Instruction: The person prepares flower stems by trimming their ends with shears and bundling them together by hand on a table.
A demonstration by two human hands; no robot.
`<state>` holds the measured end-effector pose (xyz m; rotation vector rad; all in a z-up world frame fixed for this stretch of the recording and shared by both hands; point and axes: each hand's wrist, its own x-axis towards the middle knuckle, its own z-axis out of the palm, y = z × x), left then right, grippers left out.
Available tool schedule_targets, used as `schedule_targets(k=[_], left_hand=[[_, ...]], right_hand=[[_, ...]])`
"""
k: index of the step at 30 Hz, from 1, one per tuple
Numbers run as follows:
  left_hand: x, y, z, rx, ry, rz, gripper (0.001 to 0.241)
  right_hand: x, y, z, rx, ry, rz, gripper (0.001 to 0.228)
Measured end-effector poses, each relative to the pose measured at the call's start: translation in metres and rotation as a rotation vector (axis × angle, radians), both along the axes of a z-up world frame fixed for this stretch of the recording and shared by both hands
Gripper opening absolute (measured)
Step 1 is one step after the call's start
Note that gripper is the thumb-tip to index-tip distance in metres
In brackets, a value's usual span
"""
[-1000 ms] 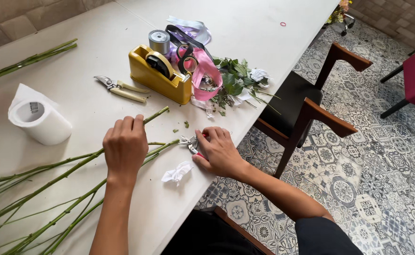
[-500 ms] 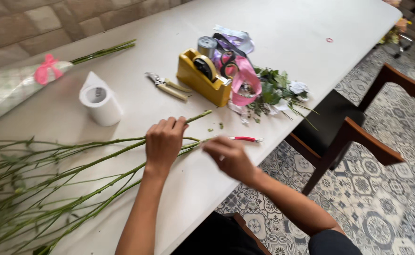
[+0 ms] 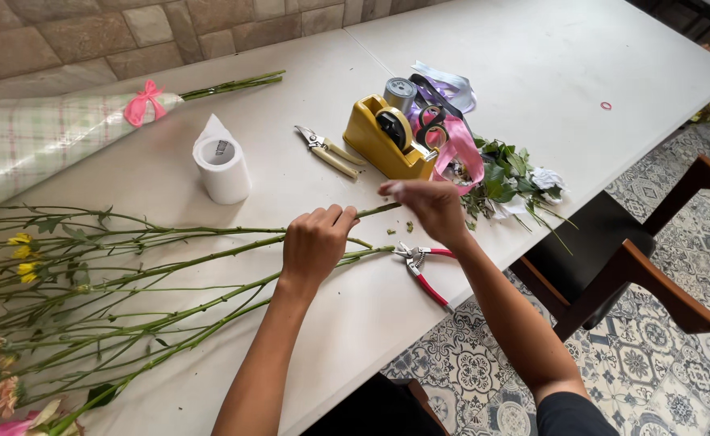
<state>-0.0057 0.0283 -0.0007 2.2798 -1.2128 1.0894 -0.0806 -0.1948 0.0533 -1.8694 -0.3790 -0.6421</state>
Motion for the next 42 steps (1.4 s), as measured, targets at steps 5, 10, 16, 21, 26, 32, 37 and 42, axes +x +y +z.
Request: schedule_targets(k=[5, 10, 16, 21, 26, 32, 37, 42], left_hand=[[-0.001, 0.001, 0.000, 0.008, 0.022, -0.011, 0.014], [-0.005, -0.001, 0.004, -0.025, 0.012, -0.028, 0.012], [-0.003, -0.002, 0.012, -0.035, -0.024, 0.006, 0.012], [-0.003, 0.007, 0.024, -0.092, -0.097, 0.012, 0.012], [-0.010, 0.019, 0.035, -0.023, 0.155, -0.058, 0.009], [-0.017, 0.019, 0.045, -0.008, 0.303, -0.130, 0.018], [-0.011, 0.016, 0.006, -0.016, 0.332, -0.113, 0.021], [0.002, 0.008, -0.012, 0.082, 0.199, 0.074, 0.015]], right_hand=[[-0.003, -0.012, -0.018, -0.143, 0.164, 0.121, 0.026], [0.009, -0.040, -0.048, 0.499, 0.403, 0.237, 0.026], [0.001, -0.010, -0.044, 1.198, 0.808, 0.273, 0.028], [0.011, -0.034, -0.068, 1.078, 0.707, 0.240, 0.026], [0.017, -0.030, -0.054, 0.163, 0.596, -0.156, 0.022], [0.019, 0.003, -0.050, -0.651, 0.401, 0.110, 0.015], [0.057, -0.019, -0.046, -0.503, 0.238, 0.072, 0.010], [0.071, -0.028, -0.023, -0.536, 0.403, 0.072, 0.012]])
